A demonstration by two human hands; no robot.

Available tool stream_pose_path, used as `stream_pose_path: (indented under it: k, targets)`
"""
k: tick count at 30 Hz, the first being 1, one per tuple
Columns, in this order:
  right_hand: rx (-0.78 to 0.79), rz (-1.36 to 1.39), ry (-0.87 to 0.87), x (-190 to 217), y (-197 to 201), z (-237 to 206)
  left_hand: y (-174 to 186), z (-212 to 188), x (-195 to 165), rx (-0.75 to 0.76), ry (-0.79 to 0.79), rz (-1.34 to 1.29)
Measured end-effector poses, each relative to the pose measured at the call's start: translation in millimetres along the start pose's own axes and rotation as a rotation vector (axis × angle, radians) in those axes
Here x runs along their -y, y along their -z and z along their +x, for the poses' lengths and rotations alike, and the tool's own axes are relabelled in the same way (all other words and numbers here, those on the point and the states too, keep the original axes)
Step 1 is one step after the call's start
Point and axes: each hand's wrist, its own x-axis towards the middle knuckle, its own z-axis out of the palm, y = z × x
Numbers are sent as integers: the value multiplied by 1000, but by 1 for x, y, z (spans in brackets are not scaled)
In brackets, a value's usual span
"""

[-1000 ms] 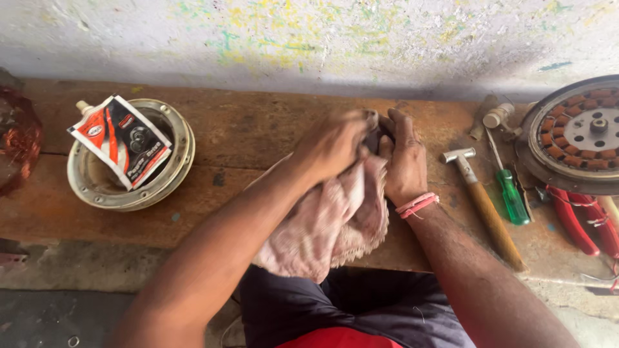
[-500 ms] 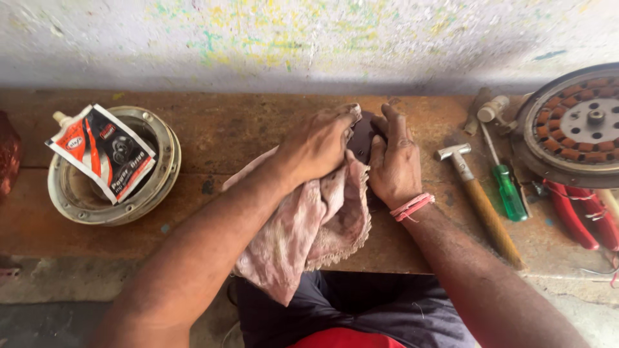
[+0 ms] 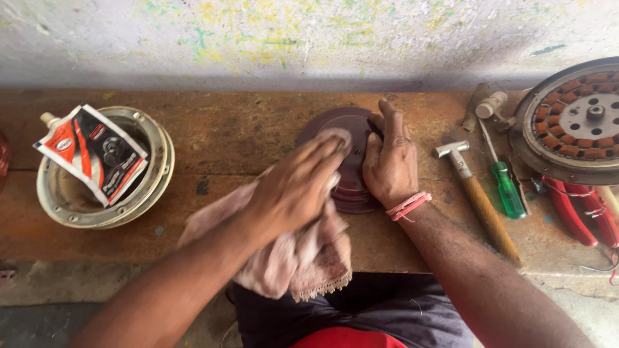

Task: The person cleans a circular metal motor part with a cloth, taps it with a hammer, and uses a screwdriver to adjust the central hub. The person then wipes the part again and places it on the workbench.

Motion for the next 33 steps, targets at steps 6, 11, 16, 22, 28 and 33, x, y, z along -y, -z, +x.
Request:
stream_pose_path:
  k: [6,11,16,22,28,33]
  targets:
    - [-19,70,10,5,3,1,2,86,14,401,365,-278]
    - [-36,53,4,5,6,1,6,46,-7,45,134,-135]
    - [-30,82,-36,0,4,-1,11,-40,-33,30,137,-99]
    - [-43,73,-18,1,2,-1,6,4,-3,-72,173,-127]
    - [-49,61,-14,7,6,1,6,72,32,398,646,-490]
    - [-37,85,-19,7,7,0,5,11,21,-97,181,-185]
